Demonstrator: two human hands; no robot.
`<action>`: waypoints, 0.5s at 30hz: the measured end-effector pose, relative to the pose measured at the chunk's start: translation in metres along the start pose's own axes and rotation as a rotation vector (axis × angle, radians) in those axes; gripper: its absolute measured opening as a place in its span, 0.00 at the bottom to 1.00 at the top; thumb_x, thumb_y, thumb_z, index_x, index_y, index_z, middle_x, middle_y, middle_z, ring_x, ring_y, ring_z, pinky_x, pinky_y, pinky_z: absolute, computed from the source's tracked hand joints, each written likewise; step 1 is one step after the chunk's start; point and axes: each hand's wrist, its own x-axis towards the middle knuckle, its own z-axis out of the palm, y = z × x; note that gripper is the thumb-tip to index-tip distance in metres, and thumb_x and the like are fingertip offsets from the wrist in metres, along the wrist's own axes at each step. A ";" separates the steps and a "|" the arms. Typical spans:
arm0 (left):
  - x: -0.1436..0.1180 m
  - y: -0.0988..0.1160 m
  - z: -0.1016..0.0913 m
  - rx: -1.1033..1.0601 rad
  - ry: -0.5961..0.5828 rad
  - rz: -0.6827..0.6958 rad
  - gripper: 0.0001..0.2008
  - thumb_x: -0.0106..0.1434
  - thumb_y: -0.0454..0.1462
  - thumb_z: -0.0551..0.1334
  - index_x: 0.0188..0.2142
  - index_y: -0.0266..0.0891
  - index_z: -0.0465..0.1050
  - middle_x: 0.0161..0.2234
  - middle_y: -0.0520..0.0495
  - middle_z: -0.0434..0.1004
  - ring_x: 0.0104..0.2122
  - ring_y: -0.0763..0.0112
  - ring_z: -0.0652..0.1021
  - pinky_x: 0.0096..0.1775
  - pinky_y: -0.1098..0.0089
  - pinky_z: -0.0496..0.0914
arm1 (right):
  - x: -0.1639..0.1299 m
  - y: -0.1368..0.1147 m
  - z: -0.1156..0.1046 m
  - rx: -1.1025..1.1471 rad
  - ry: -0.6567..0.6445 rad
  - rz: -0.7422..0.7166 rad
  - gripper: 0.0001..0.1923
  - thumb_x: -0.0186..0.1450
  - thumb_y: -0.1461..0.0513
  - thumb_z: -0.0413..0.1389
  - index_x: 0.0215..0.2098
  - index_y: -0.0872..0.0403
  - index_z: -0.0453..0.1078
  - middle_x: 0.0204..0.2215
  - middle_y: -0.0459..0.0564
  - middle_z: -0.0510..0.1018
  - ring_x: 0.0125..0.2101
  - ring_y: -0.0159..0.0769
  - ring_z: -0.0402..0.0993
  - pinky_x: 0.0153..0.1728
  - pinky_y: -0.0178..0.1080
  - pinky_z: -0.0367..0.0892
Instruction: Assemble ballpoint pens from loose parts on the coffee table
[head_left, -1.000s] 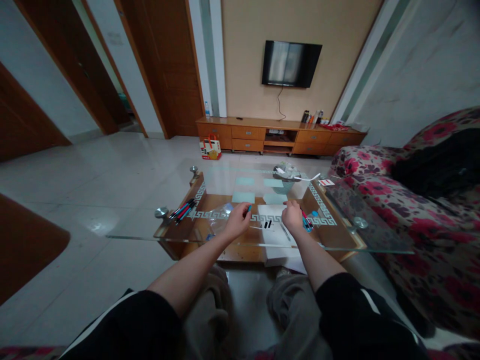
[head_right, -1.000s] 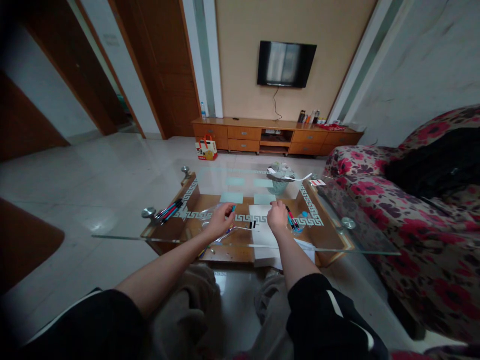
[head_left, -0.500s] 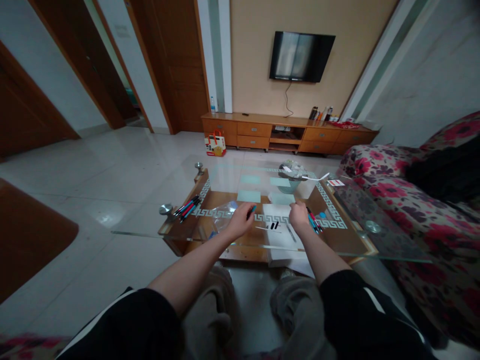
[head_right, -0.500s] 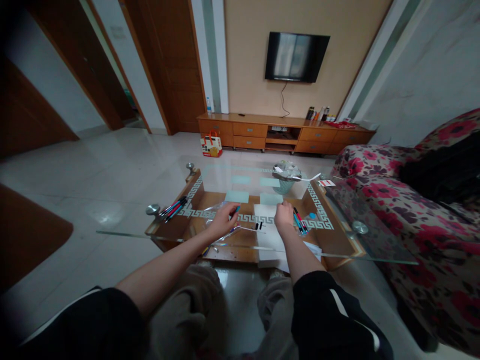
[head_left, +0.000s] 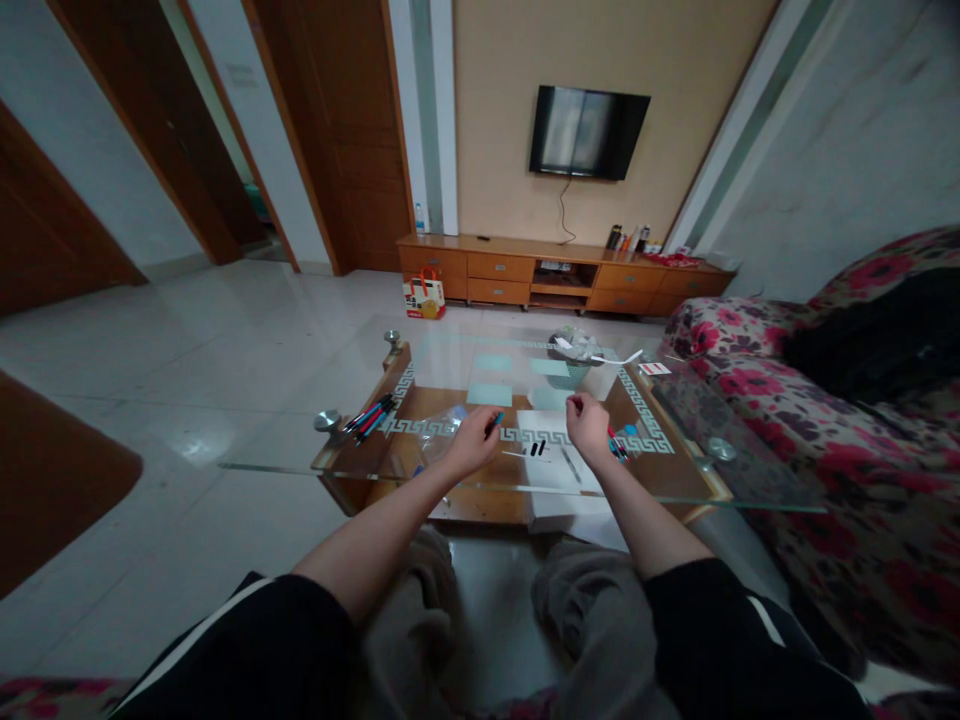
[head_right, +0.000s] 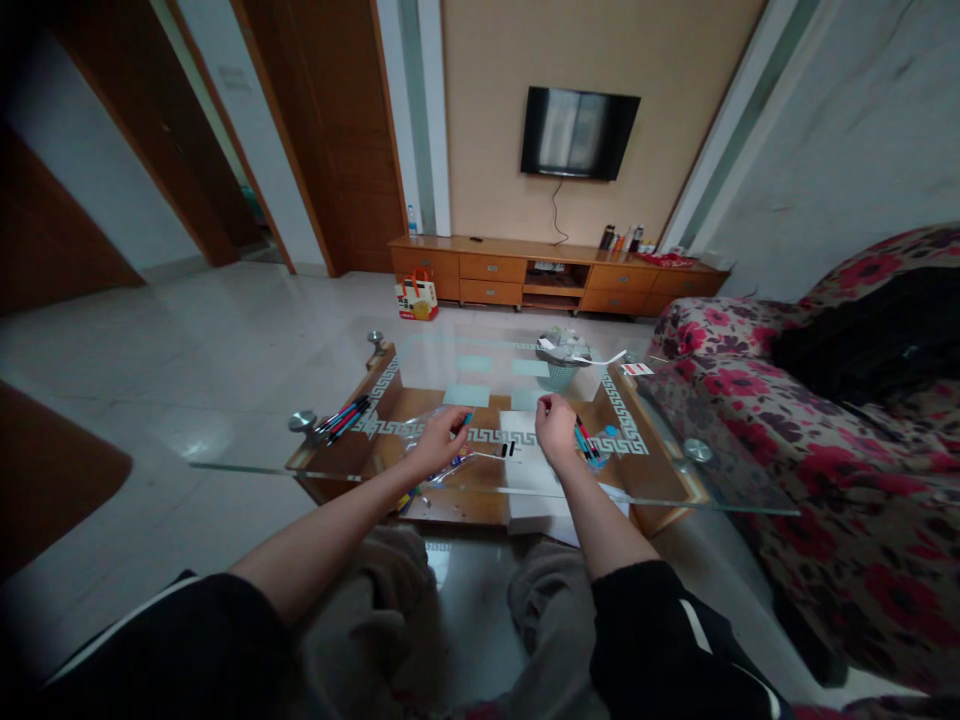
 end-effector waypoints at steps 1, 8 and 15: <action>0.000 0.002 0.001 -0.005 0.004 -0.001 0.15 0.63 0.30 0.58 0.49 0.40 0.70 0.40 0.46 0.76 0.38 0.67 0.75 0.43 0.66 0.70 | -0.003 -0.010 -0.004 0.090 0.018 -0.017 0.12 0.68 0.62 0.50 0.41 0.57 0.74 0.35 0.55 0.80 0.35 0.41 0.75 0.40 0.38 0.65; 0.002 0.024 0.011 -0.012 -0.038 0.071 0.11 0.64 0.33 0.58 0.47 0.40 0.70 0.40 0.46 0.75 0.39 0.66 0.75 0.43 0.66 0.70 | -0.030 -0.066 -0.025 0.428 -0.015 -0.104 0.15 0.68 0.56 0.51 0.42 0.55 0.75 0.34 0.52 0.82 0.32 0.38 0.76 0.37 0.37 0.68; 0.002 0.039 0.018 -0.077 -0.040 0.063 0.12 0.65 0.33 0.58 0.48 0.40 0.71 0.40 0.45 0.76 0.39 0.66 0.75 0.43 0.65 0.70 | -0.034 -0.078 -0.027 0.472 -0.127 -0.156 0.14 0.68 0.57 0.51 0.42 0.55 0.75 0.36 0.53 0.81 0.34 0.38 0.76 0.40 0.38 0.70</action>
